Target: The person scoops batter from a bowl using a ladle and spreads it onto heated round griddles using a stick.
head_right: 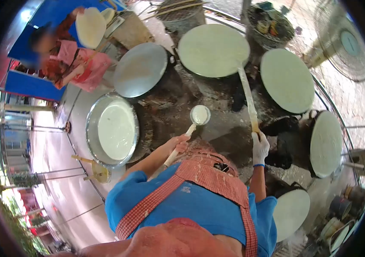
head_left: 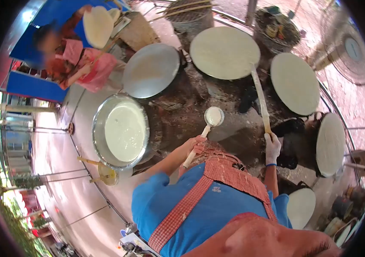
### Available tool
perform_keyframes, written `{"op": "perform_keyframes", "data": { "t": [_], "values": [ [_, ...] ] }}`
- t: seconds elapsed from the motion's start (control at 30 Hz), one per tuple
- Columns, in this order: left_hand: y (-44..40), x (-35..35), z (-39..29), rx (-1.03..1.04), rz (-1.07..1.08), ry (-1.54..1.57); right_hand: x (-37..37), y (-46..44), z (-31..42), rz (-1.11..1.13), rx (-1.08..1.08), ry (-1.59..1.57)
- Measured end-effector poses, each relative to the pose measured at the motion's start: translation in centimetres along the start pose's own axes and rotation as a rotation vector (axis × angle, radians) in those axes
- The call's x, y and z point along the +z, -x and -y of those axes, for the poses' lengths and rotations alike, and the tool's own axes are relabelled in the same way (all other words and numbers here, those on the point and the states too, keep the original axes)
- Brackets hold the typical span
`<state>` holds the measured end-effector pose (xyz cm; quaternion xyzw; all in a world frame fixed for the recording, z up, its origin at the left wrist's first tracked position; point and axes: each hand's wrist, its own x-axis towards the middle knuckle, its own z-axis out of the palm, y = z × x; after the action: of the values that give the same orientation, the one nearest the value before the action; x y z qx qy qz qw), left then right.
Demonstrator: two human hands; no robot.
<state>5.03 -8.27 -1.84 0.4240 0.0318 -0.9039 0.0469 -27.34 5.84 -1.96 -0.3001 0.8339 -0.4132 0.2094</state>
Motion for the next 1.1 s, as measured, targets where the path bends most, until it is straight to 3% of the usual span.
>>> {"op": "perform_keyframes", "data": {
  "t": [0.13, 0.2, 0.27, 0.33, 0.4, 0.53, 0.57, 0.67, 0.8, 0.9, 0.97, 1.03, 1.1],
  "values": [
    [3.6, -6.0, -2.3, 0.047, 0.051, 0.305, 8.3, -1.8, 5.4, 0.204, -0.169, 0.217],
    [5.4, -8.3, -2.9, 0.072, 0.056, 0.363, 12.1, -2.0, 7.7, 0.199, -0.303, 0.308],
    [7.1, -9.9, -2.9, 0.089, 0.061, 0.427, 16.0, -2.9, 8.1, 0.270, -0.426, 0.234],
    [8.7, -10.8, -2.8, 0.194, 0.052, 0.473, 18.0, -3.1, 10.5, 0.594, -0.206, 0.091],
    [9.3, -12.1, -2.0, 0.251, 0.061, 0.451, 19.8, -3.7, 11.3, 0.891, 0.182, -0.118],
    [10.2, -13.1, 0.3, 0.174, 0.280, 0.786, 22.7, -6.6, 8.6, 0.822, 0.406, -0.354],
    [10.2, -13.1, 1.4, 0.155, 0.345, 0.876, 24.2, -7.7, 6.5, 0.757, 0.352, -0.418],
    [9.4, -13.1, 3.4, 0.238, 0.371, 0.925, 23.1, -8.4, 10.2, 0.749, 0.389, -0.393],
    [10.2, -11.1, 4.1, 0.404, 0.262, 1.027, 24.4, -8.8, 11.1, 0.814, 0.242, -0.358],
    [11.3, -11.5, 5.8, 0.637, 0.401, 1.059, 25.0, -7.3, 14.3, 0.953, 0.127, -0.243],
    [12.0, -13.4, 6.9, 0.830, 0.568, 0.919, 26.9, -5.9, 16.5, 1.047, -0.016, -0.159],
    [14.8, -13.8, 6.6, 1.115, 0.256, 0.616, 28.9, -4.3, 19.6, 1.115, -0.204, -0.007],
    [17.5, -15.3, 5.4, 1.201, -0.003, 0.571, 31.0, -2.2, 23.4, 1.169, -0.366, 0.230]
  ]
}}
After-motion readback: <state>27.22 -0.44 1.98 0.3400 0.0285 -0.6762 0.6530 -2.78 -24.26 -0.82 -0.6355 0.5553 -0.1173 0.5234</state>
